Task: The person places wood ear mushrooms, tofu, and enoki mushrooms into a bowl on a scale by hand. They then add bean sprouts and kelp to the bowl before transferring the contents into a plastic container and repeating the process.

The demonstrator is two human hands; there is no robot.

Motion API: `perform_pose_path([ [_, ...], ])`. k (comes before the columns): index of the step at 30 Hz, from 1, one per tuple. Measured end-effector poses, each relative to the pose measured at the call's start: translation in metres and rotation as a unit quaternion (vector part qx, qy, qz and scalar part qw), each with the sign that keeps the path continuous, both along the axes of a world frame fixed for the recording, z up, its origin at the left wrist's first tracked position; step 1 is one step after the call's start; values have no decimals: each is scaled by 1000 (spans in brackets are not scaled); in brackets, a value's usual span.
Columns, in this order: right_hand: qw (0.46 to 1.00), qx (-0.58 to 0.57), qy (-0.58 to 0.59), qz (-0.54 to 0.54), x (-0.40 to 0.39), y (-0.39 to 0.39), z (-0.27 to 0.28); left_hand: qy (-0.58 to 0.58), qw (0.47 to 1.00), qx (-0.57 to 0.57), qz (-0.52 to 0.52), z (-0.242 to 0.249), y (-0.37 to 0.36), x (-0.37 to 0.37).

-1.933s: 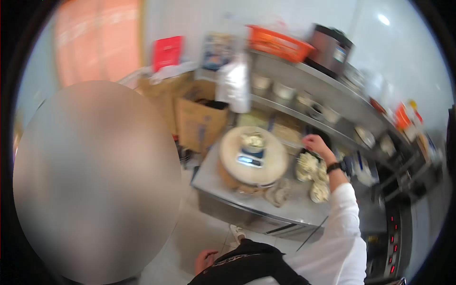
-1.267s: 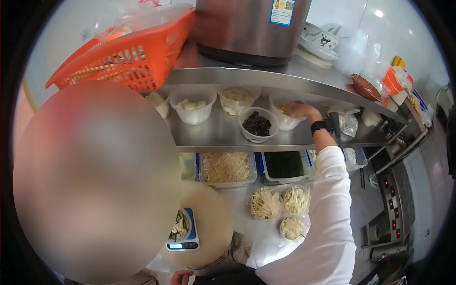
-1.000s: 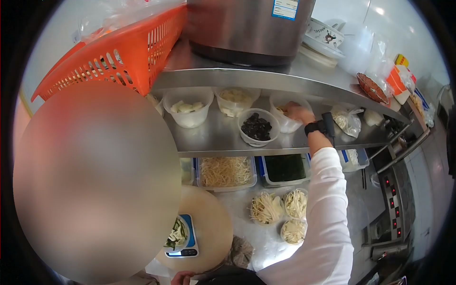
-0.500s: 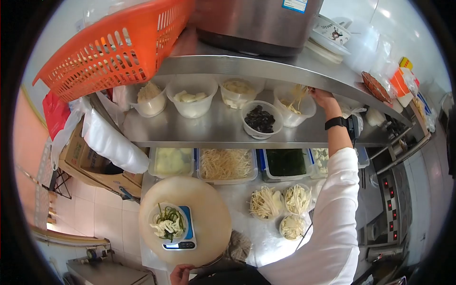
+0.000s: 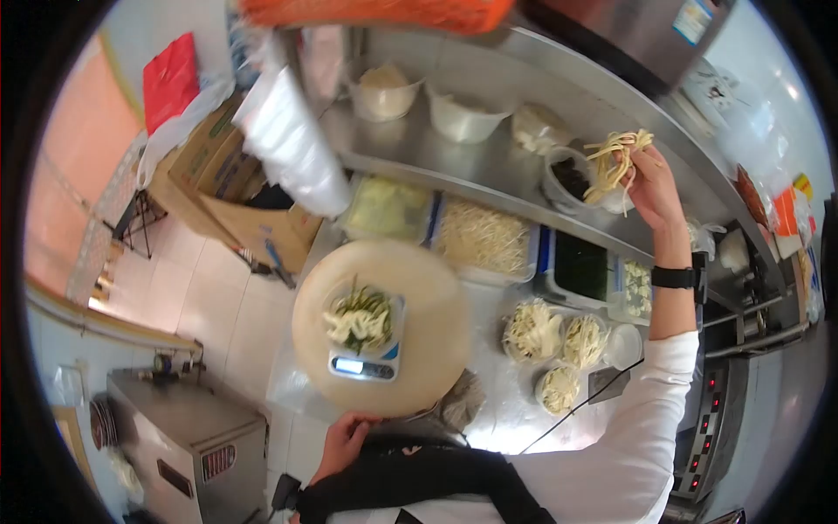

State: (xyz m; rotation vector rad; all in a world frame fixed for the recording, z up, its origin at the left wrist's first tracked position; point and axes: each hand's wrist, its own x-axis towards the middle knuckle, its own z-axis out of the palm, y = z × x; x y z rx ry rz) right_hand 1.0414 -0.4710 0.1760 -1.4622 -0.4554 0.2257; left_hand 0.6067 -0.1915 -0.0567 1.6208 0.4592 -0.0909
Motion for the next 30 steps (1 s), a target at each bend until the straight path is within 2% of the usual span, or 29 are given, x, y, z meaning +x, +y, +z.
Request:
perform_pose_path([
  [5,995,-30,62,67,-80,87,-24,-71,997,-6,-12,-20,44,-25],
  [7,990,-33,72,115,-106,120,-47,-37,999,-13,-10,-10,65,-31],
  [9,992,-68,91,48,-134,156,-78,-8,1000,-26,-12,-13,82,-37],
  [11,980,-122,104,116,-154,180,-111,-17,999,-42,-12,-28,99,-43],
  [13,917,-352,8,187,-161,196,-143,-9,998,-56,-12,-28,113,-40],
  [16,907,-358,31,219,-193,228,-164,5,998,-51,-31,-24,126,-33],
  [18,841,-404,-160,321,-200,232,-161,-25,997,-57,-36,-26,130,-25],
  [19,842,-407,-157,317,-198,230,-153,-25,997,-59,-42,-28,131,-21],
  [21,881,-388,-134,234,-184,222,-124,-36,996,-78,-35,-32,130,-13],
  [23,870,-416,-144,222,-155,198,-103,-29,996,-66,-42,-35,126,-10],
  [25,895,-407,-113,142,-117,157,-72,-5,997,-48,-53,-37,117,-2],
  [26,891,-418,-131,118,-94,133,-54,11,997,-39,-62,-37,111,-2],
  [28,896,-426,-126,2,-42,84,-32,16,997,-35,-68,-52,98,-5],
  [30,888,-437,-128,-64,15,34,-28,11,994,-83,-71,-51,84,-3],
])
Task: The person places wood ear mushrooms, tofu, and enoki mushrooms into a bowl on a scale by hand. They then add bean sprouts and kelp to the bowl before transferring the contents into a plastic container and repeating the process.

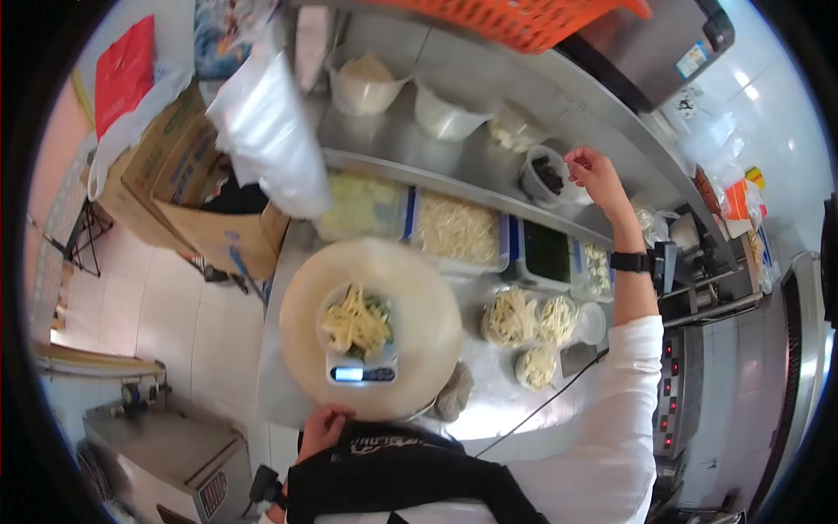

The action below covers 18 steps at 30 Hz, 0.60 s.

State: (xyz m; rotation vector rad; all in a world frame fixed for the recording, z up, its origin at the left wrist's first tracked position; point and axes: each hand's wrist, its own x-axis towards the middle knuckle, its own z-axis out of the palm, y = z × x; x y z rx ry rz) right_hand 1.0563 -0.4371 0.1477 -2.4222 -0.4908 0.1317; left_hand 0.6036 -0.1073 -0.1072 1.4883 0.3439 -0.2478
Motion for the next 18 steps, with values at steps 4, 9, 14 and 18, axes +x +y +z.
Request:
perform_pose_path([
  [4,981,-186,-3,-53,83,-49,-43,46,999,8,-2,8,-24,8],
  [9,963,-192,-167,85,116,-53,-109,44,997,53,41,9,-42,21],
  [14,982,-168,83,-12,106,-47,-71,42,997,59,15,16,-58,29],
  [18,990,91,103,13,97,-62,-63,38,996,77,4,18,-63,31],
])
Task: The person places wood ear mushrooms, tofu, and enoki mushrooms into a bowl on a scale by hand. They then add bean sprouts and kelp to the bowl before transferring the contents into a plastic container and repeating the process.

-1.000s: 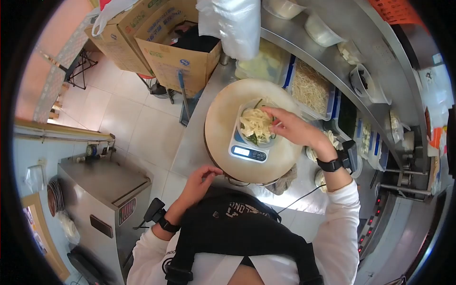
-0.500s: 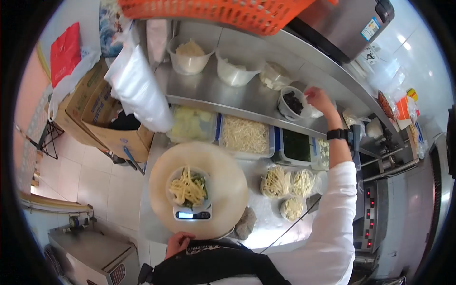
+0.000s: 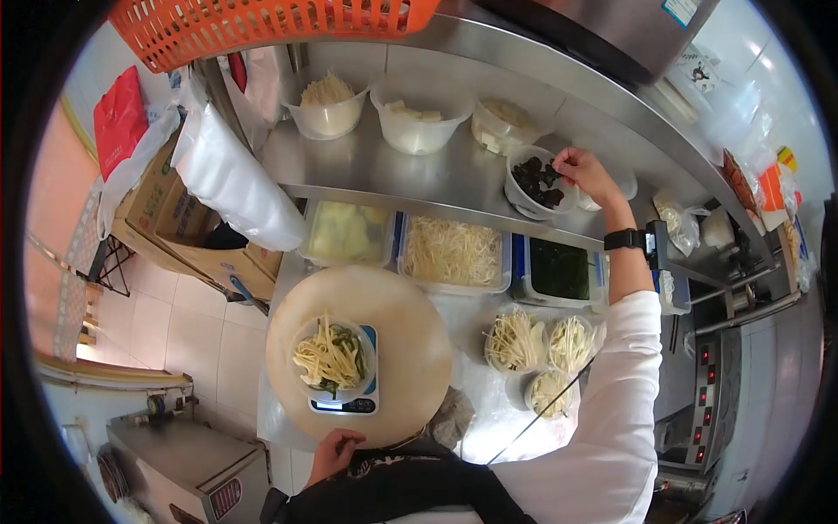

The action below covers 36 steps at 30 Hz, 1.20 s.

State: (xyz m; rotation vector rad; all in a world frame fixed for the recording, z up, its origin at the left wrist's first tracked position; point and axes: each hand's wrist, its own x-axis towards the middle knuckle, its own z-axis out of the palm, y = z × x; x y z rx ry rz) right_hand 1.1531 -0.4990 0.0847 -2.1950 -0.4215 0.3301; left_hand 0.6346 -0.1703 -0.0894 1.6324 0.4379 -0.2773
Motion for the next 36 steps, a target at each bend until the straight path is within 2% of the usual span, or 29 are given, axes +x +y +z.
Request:
perform_pose_path([
  [1,999,48,-1,18,-1,-2,-1,2,1000,0,0,1,-1,0],
  [2,999,48,0,18,-3,-1,-1,1,1000,-9,8,3,-2,0],
  [5,994,107,-18,-21,-14,9,2,-7,1000,-20,23,3,-4,0],
  [6,987,163,10,-6,-23,17,8,-13,999,-20,29,2,-3,-1],
  [7,975,217,42,11,-33,25,12,-38,999,22,8,1,0,0],
  [9,972,222,63,40,-74,62,26,-55,993,107,-8,-10,7,-4],
  [10,964,231,93,92,-89,80,21,-51,990,134,-1,-20,9,-9],
  [11,951,244,127,143,-105,100,9,-46,992,119,24,0,10,-2],
  [12,953,221,129,164,-128,124,-6,-94,991,56,82,12,11,6],
  [13,955,201,119,184,-157,151,-19,-167,979,96,70,13,21,12],
  [15,948,174,128,234,-204,194,-53,-158,976,-66,131,15,32,31],
  [16,936,193,180,234,-230,215,-63,-163,975,-81,124,26,38,46],
  [19,922,190,215,258,-274,247,-94,-167,969,-152,101,54,44,77],
  [21,914,176,213,298,-287,254,-101,-154,976,-120,100,60,48,83],
  [22,913,174,231,287,-290,255,-99,-140,981,-86,101,61,51,83],
  [25,915,164,286,233,-295,252,-90,-120,978,-116,122,47,61,81],
  [29,927,168,255,217,-281,240,-89,-108,977,-112,144,45,73,79],
  [31,949,29,131,287,-279,236,-83,-103,976,-143,131,45,75,83],
  [34,959,-21,115,260,-248,211,-45,-149,975,-125,103,51,69,87],
  [36,975,-13,43,218,-212,177,-17,-160,983,-61,63,26,67,84],
])
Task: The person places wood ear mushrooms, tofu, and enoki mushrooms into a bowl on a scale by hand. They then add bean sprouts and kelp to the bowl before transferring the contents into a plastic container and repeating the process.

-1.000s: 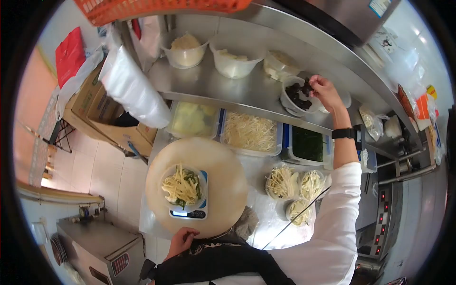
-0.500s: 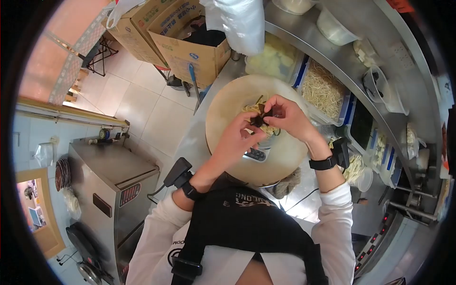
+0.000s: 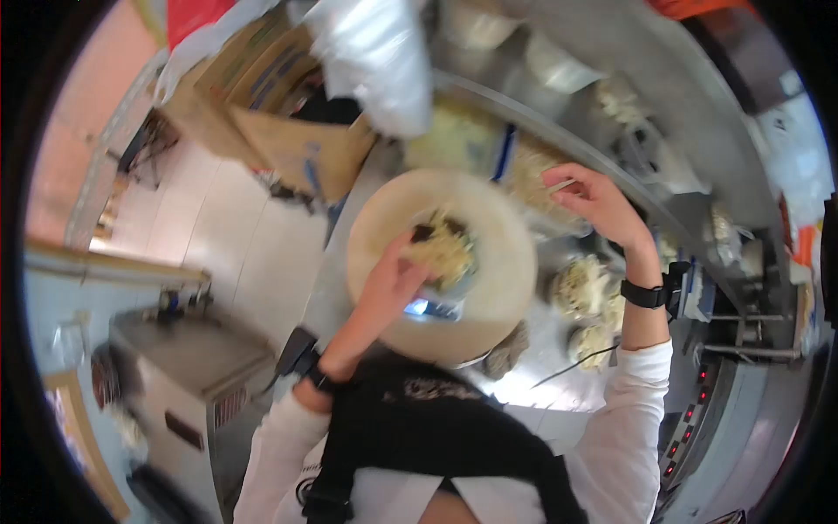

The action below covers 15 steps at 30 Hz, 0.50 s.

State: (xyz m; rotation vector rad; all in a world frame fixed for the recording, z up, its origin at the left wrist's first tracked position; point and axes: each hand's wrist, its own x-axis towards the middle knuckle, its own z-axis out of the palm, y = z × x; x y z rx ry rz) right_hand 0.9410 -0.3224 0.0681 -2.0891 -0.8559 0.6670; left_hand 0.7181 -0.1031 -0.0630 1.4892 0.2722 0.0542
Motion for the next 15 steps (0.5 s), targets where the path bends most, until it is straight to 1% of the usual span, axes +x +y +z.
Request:
perform_pose_path([
  [1,998,26,-56,-28,21,-19,19,1,1000,-14,-11,2,0,-2],
  [3,987,36,-126,-96,68,-53,57,12,999,-22,-23,6,0,-7],
  [4,981,71,-107,-144,92,-69,72,24,999,-17,-21,9,-2,-11],
  [6,954,19,-152,-259,137,-83,91,47,999,-6,-12,18,-11,-18],
  [7,951,26,-161,-264,170,-92,88,54,998,8,-9,21,-13,-23],
  [9,943,-50,-189,-268,248,-112,58,65,997,31,0,21,-15,-37],
  [11,940,-178,-194,-217,300,-105,40,81,995,54,16,12,-13,-54],
  [12,910,-277,-280,-128,326,-99,20,93,993,69,25,9,-10,-61],
  [13,856,-371,-358,-38,347,-93,7,86,993,76,25,7,-8,-68],
  [14,856,-366,-363,-43,348,-89,0,110,992,48,38,5,-5,-74],
  [15,851,-272,-429,-133,337,-88,-12,136,989,18,50,7,-2,-74],
])
